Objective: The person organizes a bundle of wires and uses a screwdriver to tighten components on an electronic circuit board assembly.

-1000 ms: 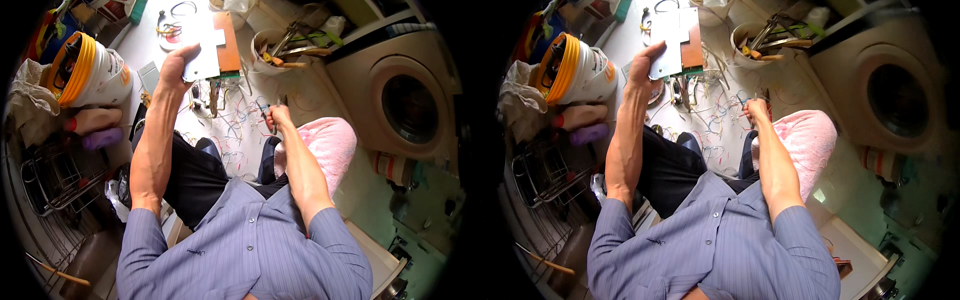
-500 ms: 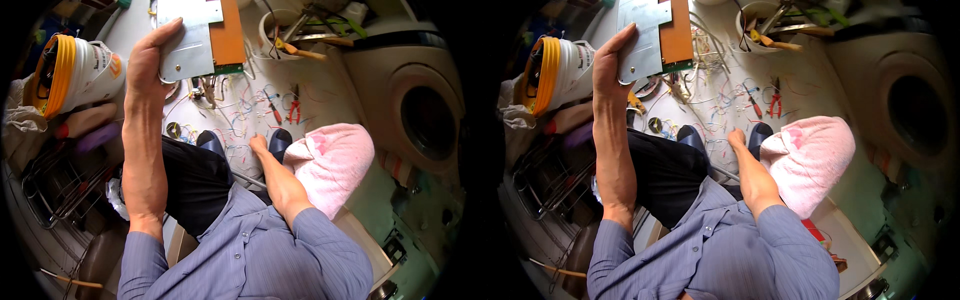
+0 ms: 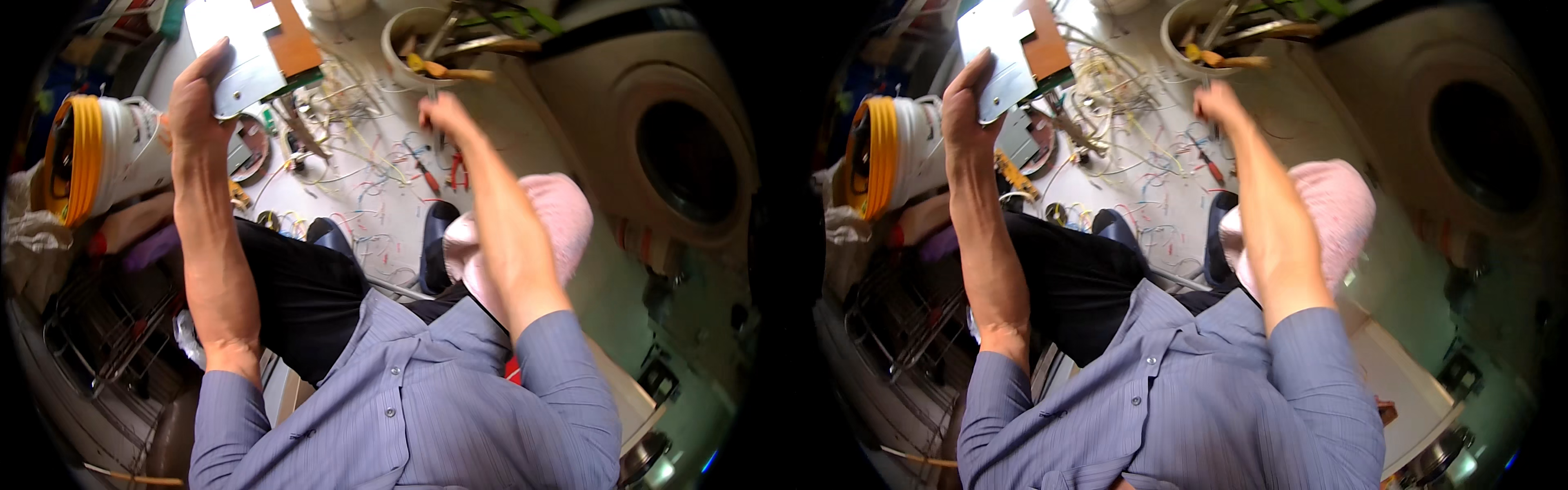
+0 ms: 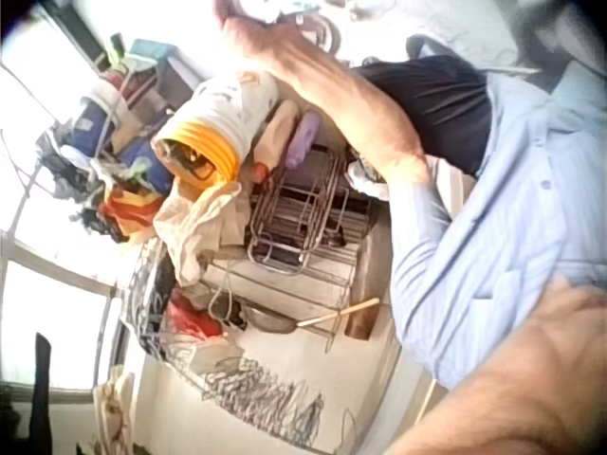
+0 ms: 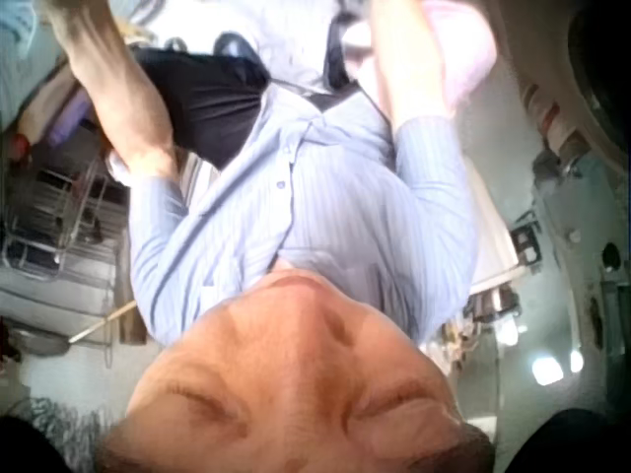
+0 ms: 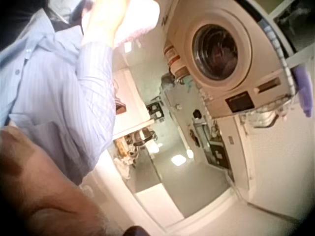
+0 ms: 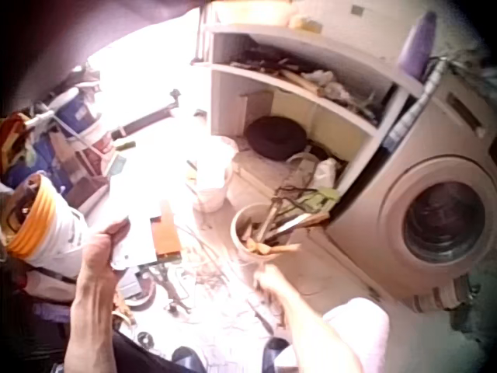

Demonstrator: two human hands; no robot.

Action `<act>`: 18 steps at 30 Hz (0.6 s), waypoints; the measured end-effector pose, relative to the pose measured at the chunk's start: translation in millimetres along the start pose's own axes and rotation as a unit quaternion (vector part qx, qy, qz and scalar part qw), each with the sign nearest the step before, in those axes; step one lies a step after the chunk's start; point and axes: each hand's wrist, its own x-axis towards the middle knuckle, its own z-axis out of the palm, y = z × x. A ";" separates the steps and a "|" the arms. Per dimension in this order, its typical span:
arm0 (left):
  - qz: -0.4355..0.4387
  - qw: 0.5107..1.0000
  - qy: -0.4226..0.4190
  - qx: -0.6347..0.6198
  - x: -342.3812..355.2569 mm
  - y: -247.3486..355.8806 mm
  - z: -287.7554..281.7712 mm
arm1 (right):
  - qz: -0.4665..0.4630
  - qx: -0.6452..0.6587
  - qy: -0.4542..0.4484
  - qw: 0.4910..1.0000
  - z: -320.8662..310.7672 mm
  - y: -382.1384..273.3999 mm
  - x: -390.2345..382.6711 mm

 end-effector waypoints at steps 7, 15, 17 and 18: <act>-0.007 0.990 -0.143 -0.002 -19.6 -26.6 0.5 | -0.195 -0.248 0.181 0.931 -220.8 -161.1 -122.2; -0.121 0.981 -0.115 0.097 11.6 -58.4 -29.5 | 0.061 -0.256 0.264 0.928 -221.9 187.6 -257.4; -0.108 0.981 -0.044 0.157 -17.9 -65.7 -11.0 | 0.233 -0.176 0.198 0.936 -157.8 268.2 -305.6; -0.116 0.978 -0.046 0.165 -17.4 -71.9 -5.4 | 0.268 -0.086 0.197 0.939 -119.3 329.0 -330.2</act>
